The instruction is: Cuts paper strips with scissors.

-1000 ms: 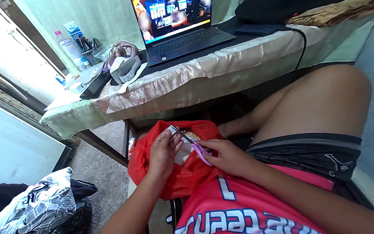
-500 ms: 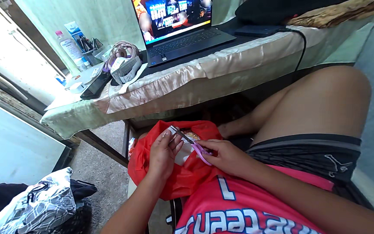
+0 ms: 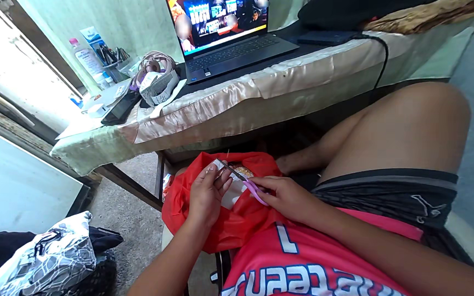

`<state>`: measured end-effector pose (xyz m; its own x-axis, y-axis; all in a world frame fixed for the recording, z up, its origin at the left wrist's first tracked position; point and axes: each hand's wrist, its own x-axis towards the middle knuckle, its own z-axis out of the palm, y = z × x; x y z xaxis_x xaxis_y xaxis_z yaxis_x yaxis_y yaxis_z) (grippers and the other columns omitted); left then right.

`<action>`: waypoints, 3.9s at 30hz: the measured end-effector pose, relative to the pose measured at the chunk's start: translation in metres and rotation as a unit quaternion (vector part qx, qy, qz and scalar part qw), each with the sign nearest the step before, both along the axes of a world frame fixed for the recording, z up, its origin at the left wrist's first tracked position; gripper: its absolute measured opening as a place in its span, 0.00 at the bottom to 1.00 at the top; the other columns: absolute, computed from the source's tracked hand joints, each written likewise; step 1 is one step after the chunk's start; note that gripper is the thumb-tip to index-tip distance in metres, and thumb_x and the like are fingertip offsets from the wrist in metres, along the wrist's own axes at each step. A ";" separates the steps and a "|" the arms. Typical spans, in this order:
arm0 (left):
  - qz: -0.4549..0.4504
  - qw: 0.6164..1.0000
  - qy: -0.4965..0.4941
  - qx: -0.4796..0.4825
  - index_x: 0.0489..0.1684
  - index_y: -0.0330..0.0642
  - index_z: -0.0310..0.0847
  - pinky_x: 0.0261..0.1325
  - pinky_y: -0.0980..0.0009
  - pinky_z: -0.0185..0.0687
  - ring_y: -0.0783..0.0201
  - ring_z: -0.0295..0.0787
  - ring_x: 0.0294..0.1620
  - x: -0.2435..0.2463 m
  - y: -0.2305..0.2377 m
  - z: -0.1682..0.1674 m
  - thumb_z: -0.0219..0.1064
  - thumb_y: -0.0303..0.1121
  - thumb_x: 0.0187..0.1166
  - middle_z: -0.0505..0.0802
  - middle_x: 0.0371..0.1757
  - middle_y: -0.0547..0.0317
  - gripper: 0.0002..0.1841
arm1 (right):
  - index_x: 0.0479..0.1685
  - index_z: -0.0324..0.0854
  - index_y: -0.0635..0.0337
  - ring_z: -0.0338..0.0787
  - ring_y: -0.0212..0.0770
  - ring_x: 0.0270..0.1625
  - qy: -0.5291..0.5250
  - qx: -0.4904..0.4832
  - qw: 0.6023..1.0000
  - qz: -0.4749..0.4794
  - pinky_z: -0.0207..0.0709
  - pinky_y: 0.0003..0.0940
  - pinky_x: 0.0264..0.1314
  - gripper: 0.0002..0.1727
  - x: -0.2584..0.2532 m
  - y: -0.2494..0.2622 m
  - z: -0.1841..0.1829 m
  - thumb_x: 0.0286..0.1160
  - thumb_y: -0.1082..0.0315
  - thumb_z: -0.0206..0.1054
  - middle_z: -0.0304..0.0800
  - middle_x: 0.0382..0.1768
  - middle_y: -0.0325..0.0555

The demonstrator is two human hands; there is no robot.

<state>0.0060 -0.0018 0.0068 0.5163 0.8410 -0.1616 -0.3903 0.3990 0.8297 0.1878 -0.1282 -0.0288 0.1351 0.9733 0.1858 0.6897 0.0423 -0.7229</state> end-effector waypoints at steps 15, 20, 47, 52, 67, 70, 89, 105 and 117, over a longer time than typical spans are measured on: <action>-0.003 1.000 -0.001 0.003 0.71 0.32 0.76 0.60 0.58 0.90 0.52 0.95 0.54 0.001 0.000 -0.001 0.51 0.33 0.94 0.92 0.61 0.41 0.18 | 0.76 0.82 0.41 0.89 0.27 0.54 0.009 0.009 1.000 0.009 0.83 0.28 0.62 0.24 -0.002 -0.001 -0.001 0.83 0.48 0.65 0.92 0.56 0.37; -0.004 1.000 0.001 0.009 0.73 0.32 0.74 0.61 0.59 0.90 0.52 0.94 0.56 0.000 -0.001 -0.001 0.49 0.32 0.95 0.91 0.63 0.41 0.18 | 0.76 0.82 0.44 0.90 0.28 0.54 0.009 0.009 1.000 0.011 0.83 0.28 0.62 0.23 -0.002 0.000 -0.001 0.85 0.51 0.63 0.92 0.56 0.38; -0.004 1.000 -0.002 0.004 0.72 0.31 0.75 0.60 0.58 0.90 0.51 0.94 0.55 0.001 -0.003 0.000 0.50 0.32 0.95 0.91 0.62 0.40 0.18 | 0.75 0.83 0.44 0.90 0.27 0.54 0.010 0.008 1.000 0.011 0.83 0.27 0.63 0.23 -0.001 0.001 0.001 0.85 0.51 0.64 0.92 0.56 0.38; -0.006 1.000 0.001 0.005 0.71 0.31 0.76 0.61 0.58 0.90 0.51 0.94 0.55 0.001 -0.002 -0.001 0.50 0.33 0.94 0.91 0.61 0.40 0.18 | 0.76 0.82 0.41 0.88 0.29 0.55 0.006 0.009 1.000 0.012 0.82 0.30 0.63 0.25 -0.003 0.001 0.000 0.82 0.48 0.65 0.91 0.56 0.38; -0.015 1.000 -0.006 -0.001 0.73 0.32 0.75 0.62 0.58 0.89 0.51 0.94 0.57 0.001 -0.003 0.000 0.49 0.33 0.95 0.91 0.63 0.40 0.18 | 0.76 0.82 0.42 0.89 0.29 0.54 -0.008 0.007 1.000 0.004 0.83 0.30 0.63 0.23 -0.002 0.001 -0.001 0.85 0.51 0.62 0.92 0.57 0.38; -0.015 1.000 -0.006 -0.005 0.73 0.32 0.74 0.62 0.58 0.89 0.51 0.94 0.57 0.001 -0.003 0.000 0.49 0.33 0.95 0.90 0.64 0.41 0.18 | 0.76 0.83 0.44 0.90 0.28 0.54 -0.010 0.012 1.000 0.000 0.83 0.28 0.63 0.23 -0.002 0.001 -0.001 0.86 0.52 0.62 0.92 0.56 0.38; -0.020 1.000 -0.005 -0.010 0.72 0.32 0.75 0.63 0.56 0.89 0.49 0.94 0.57 0.001 -0.004 -0.001 0.50 0.34 0.95 0.91 0.61 0.40 0.19 | 0.78 0.80 0.40 0.89 0.31 0.55 -0.021 -0.009 1.000 0.007 0.83 0.32 0.62 0.26 -0.005 0.000 0.002 0.84 0.47 0.62 0.91 0.57 0.39; -0.014 1.000 0.001 -0.019 0.73 0.32 0.74 0.62 0.56 0.90 0.50 0.94 0.55 0.001 -0.005 0.001 0.52 0.34 0.94 0.91 0.60 0.39 0.18 | 0.77 0.80 0.40 0.88 0.29 0.55 -0.017 -0.009 1.000 0.020 0.82 0.31 0.62 0.26 -0.005 -0.001 0.003 0.83 0.45 0.63 0.90 0.58 0.38; -0.011 1.000 -0.003 -0.015 0.72 0.31 0.73 0.61 0.56 0.90 0.49 0.94 0.56 0.001 -0.006 0.002 0.51 0.33 0.94 0.91 0.61 0.39 0.17 | 0.77 0.81 0.44 0.90 0.30 0.55 -0.017 -0.006 1.000 0.016 0.83 0.31 0.63 0.23 -0.005 0.000 0.002 0.87 0.50 0.60 0.91 0.58 0.39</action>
<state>0.0070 -0.0080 0.0087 0.5354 0.8245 -0.1828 -0.3864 0.4317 0.8151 0.1828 -0.1278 -0.0264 0.0983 0.9790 0.1788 0.7126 0.0561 -0.6993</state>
